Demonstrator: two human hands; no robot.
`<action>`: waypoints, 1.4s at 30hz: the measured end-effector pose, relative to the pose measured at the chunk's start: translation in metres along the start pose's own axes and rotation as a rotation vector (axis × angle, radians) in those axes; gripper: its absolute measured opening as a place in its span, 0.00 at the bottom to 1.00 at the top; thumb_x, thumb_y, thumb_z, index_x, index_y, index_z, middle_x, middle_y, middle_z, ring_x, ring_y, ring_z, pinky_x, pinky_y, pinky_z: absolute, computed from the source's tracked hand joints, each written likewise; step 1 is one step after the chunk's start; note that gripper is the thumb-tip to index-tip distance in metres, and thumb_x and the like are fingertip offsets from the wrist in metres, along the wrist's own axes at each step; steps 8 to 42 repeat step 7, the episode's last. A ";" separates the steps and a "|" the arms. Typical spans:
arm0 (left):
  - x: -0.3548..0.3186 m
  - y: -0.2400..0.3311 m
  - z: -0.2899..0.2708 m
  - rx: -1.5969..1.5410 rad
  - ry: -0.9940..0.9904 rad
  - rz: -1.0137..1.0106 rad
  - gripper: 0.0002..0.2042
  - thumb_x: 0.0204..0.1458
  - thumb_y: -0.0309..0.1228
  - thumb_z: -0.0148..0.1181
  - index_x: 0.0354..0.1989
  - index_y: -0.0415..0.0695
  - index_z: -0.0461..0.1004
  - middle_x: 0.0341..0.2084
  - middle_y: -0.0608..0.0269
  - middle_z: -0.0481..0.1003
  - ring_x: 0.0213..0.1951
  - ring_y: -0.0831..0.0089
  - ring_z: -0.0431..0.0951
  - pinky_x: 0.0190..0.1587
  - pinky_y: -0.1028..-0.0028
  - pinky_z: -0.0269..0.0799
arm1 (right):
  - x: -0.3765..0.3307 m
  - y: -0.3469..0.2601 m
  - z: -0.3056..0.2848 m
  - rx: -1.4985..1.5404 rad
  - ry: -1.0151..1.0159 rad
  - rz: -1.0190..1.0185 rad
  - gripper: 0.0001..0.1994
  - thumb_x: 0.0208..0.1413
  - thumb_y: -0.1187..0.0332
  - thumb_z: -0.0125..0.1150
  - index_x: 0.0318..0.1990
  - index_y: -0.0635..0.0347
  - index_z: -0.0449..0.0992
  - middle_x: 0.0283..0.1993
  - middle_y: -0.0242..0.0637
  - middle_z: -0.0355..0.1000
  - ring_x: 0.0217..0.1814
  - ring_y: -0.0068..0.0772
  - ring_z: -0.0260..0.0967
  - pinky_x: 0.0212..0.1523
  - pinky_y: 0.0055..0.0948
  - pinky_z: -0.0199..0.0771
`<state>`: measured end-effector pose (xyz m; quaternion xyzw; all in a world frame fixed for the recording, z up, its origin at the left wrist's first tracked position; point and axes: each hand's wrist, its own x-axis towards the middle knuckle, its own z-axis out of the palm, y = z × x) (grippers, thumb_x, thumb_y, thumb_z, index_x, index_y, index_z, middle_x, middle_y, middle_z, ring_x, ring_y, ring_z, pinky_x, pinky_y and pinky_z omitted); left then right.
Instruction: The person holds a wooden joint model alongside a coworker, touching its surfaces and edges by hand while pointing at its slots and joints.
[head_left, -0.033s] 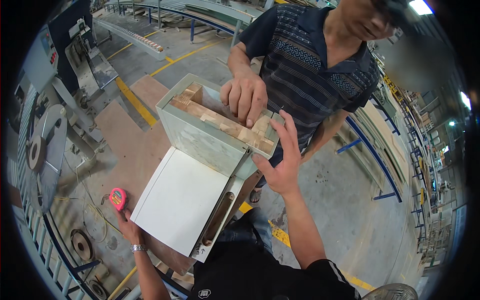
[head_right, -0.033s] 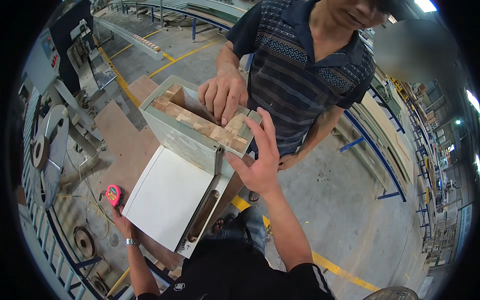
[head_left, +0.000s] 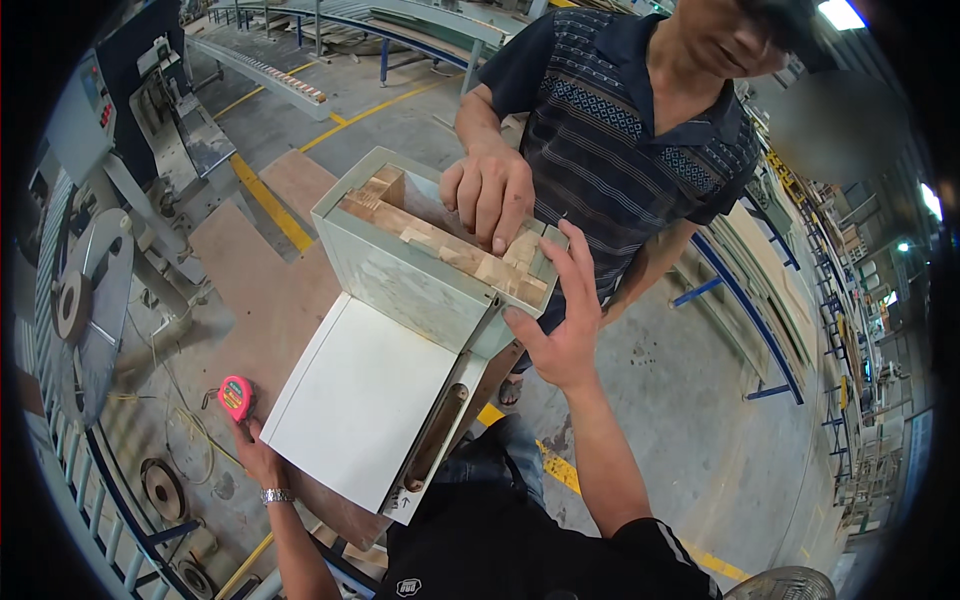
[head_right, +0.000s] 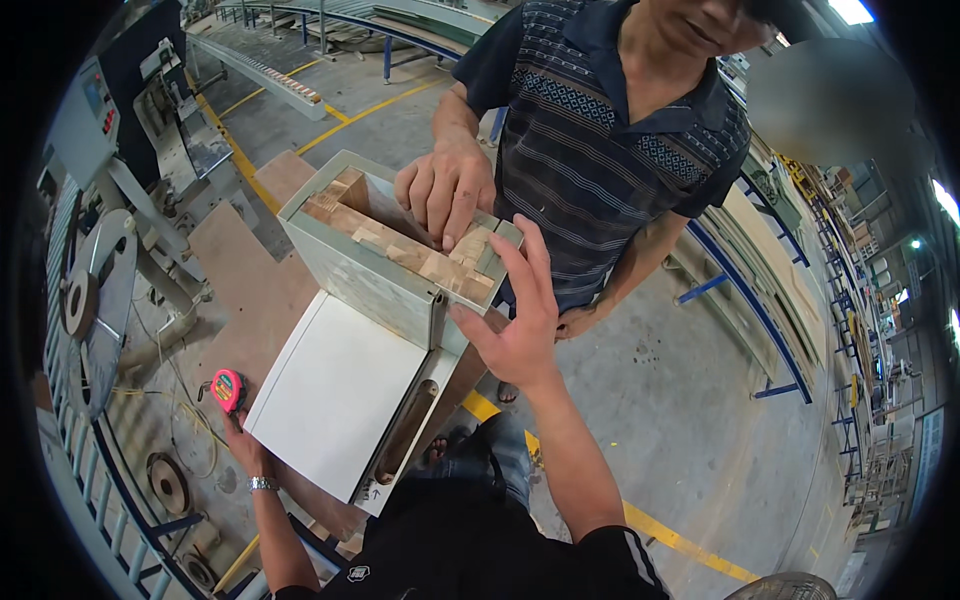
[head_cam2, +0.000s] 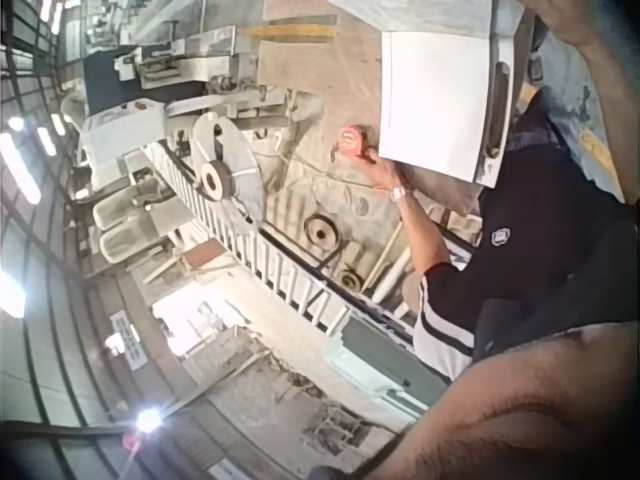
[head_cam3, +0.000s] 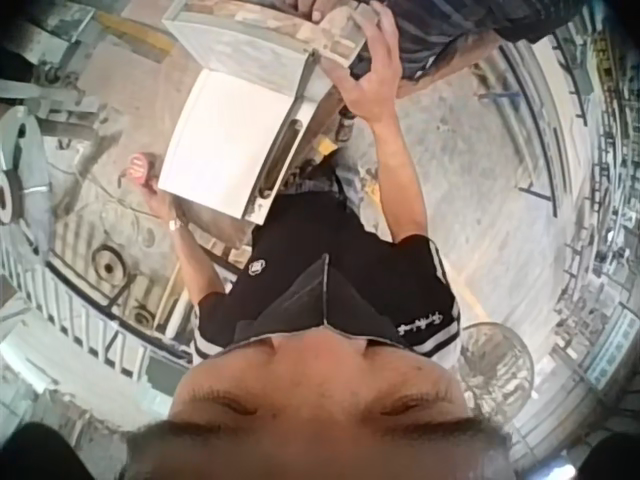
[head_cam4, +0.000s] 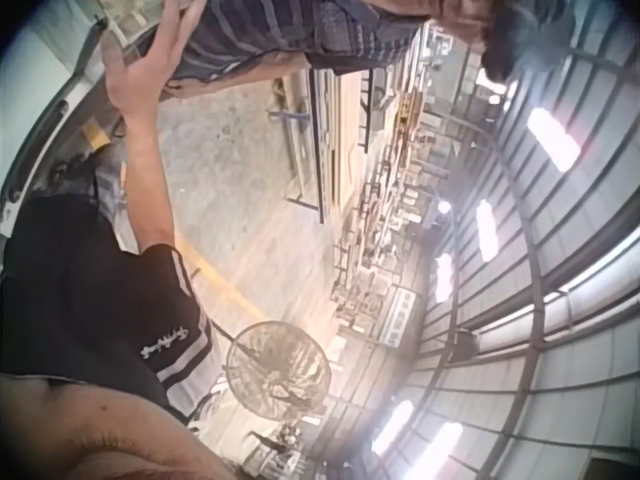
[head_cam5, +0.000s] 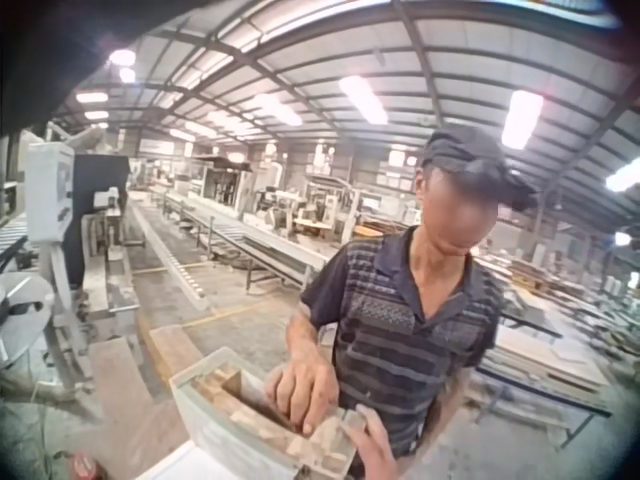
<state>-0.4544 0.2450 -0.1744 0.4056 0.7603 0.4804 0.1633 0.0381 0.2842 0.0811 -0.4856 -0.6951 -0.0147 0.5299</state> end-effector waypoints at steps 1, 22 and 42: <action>-0.001 0.000 -0.001 0.013 0.000 -0.018 0.28 0.67 0.32 0.58 0.76 0.44 0.64 0.58 0.49 0.81 0.55 0.60 0.81 0.59 0.63 0.72 | 0.000 0.000 0.001 0.000 -0.001 0.000 0.37 0.51 0.61 0.77 0.68 0.63 0.71 0.78 0.61 0.57 0.77 0.61 0.61 0.73 0.49 0.64; 0.003 -0.008 -0.004 -0.029 -0.024 -0.023 0.29 0.67 0.34 0.59 0.76 0.46 0.64 0.60 0.48 0.80 0.59 0.60 0.80 0.62 0.63 0.71 | 0.000 0.004 0.005 -0.011 0.042 -0.053 0.37 0.52 0.60 0.77 0.68 0.62 0.71 0.78 0.61 0.57 0.78 0.63 0.60 0.74 0.50 0.63; 0.003 -0.008 -0.004 -0.029 -0.024 -0.023 0.29 0.67 0.34 0.59 0.76 0.46 0.64 0.60 0.48 0.80 0.59 0.60 0.80 0.62 0.63 0.71 | 0.000 0.004 0.005 -0.011 0.042 -0.053 0.37 0.52 0.60 0.77 0.68 0.62 0.71 0.78 0.61 0.57 0.78 0.63 0.60 0.74 0.50 0.63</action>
